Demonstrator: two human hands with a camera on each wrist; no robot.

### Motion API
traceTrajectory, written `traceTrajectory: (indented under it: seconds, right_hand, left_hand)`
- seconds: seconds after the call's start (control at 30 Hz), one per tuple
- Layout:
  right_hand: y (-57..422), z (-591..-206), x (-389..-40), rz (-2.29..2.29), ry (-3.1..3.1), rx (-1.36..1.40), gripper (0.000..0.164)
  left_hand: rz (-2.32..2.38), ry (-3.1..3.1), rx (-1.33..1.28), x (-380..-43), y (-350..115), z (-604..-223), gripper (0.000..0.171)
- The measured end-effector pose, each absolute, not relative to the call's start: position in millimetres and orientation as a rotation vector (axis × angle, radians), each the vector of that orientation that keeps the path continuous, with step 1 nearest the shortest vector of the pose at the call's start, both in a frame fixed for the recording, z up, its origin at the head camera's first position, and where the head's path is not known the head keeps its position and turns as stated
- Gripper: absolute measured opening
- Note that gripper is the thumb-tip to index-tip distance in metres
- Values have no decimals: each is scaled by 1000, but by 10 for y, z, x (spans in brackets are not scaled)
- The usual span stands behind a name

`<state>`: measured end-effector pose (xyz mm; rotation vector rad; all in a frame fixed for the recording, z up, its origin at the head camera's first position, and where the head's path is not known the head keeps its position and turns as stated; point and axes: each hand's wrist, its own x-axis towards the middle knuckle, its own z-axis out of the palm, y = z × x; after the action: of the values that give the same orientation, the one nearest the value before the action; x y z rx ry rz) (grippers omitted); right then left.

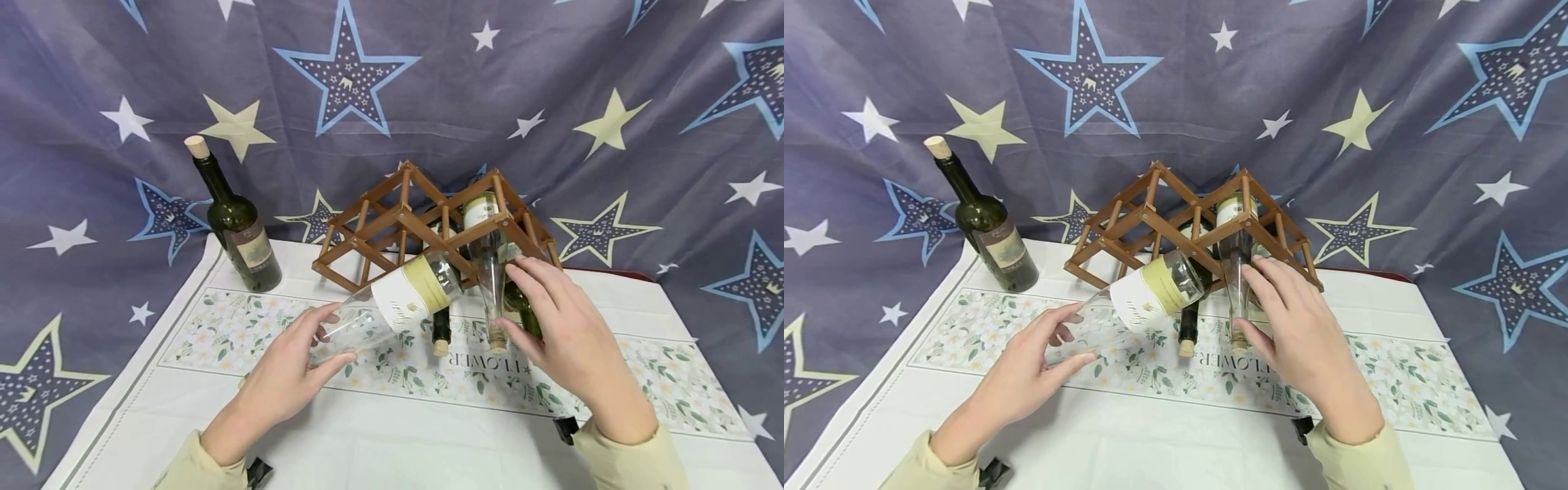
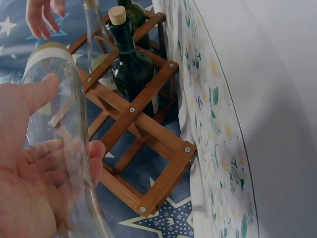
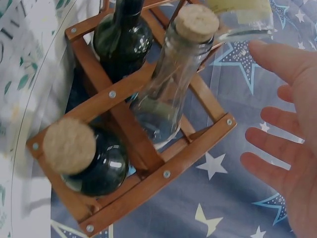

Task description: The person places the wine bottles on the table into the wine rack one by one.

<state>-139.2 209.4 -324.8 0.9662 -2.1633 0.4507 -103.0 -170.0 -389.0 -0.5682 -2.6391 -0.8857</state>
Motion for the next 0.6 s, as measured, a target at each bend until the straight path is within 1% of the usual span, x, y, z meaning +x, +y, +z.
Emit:
traceTrajectory:
  seconds: [0.23, 0.47, 0.6]
  right_hand:
    - [2201, -3264, -1361, 431, -2174, 915, 68]
    - [2282, -3251, -1358, 432, -2111, 924, 62]
    - [2347, -3262, -1362, 432, -2105, 926, 62]
  left_hand:
    - [-920, -2639, -510, -1019, -1724, -3907, 74]
    - [-960, -2638, -465, -1008, -1722, -3943, 73]
    - [-957, -2656, -403, -1011, -1722, -3976, 73]
